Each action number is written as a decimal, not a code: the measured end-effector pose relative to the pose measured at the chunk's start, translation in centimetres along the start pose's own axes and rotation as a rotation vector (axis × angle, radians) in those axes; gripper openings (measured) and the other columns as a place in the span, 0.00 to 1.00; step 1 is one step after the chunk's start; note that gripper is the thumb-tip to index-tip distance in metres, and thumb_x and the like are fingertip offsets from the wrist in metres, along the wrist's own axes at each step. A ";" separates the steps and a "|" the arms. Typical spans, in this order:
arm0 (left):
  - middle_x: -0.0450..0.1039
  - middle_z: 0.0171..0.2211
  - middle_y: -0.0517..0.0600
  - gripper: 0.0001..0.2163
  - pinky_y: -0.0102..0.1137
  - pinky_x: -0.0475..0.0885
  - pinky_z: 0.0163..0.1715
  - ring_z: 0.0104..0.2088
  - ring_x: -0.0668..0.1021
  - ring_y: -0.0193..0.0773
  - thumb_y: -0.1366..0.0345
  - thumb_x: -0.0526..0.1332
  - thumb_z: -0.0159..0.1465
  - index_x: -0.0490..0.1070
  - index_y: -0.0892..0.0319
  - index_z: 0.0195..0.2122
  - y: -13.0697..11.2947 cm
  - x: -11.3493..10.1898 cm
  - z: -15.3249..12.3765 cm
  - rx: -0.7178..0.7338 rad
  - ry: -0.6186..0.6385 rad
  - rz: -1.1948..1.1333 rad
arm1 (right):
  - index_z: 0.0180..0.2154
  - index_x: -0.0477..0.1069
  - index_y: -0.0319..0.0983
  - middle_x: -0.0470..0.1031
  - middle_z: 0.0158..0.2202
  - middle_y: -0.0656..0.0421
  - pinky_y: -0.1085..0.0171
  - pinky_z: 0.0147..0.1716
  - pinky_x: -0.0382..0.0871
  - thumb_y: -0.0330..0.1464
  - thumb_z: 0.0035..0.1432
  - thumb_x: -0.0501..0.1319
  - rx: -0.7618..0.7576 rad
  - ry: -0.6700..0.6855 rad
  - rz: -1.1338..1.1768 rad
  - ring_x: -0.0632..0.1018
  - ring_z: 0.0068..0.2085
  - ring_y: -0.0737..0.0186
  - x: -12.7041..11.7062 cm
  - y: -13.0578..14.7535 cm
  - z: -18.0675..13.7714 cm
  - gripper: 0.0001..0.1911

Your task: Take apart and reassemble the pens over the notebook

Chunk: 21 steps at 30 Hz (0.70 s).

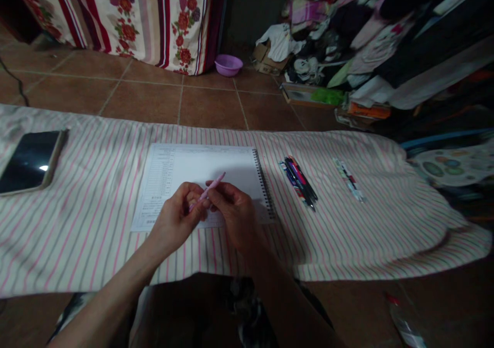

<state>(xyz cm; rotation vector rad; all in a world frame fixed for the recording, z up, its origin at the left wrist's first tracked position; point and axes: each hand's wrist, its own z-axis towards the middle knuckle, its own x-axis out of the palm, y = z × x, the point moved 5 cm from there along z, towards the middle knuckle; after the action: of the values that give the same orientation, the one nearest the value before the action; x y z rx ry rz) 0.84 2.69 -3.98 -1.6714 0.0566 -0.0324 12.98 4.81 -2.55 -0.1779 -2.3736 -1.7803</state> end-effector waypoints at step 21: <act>0.62 0.19 0.43 0.15 0.26 0.50 0.18 0.18 0.58 0.25 0.54 0.61 0.59 0.69 0.62 0.28 -1.2 -1.3 -0.1 -0.229 0.141 -0.187 | 0.33 0.79 0.43 0.75 0.28 0.63 0.70 0.29 0.63 0.39 0.44 0.70 0.087 0.030 0.177 0.71 0.29 0.71 -0.6 -0.6 1.0 0.12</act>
<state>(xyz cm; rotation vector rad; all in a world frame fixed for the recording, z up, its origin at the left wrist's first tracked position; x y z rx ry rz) -0.46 2.79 -2.77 -1.8967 0.0101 -0.2942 13.36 5.59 -3.53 -0.3365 -2.3284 -1.5873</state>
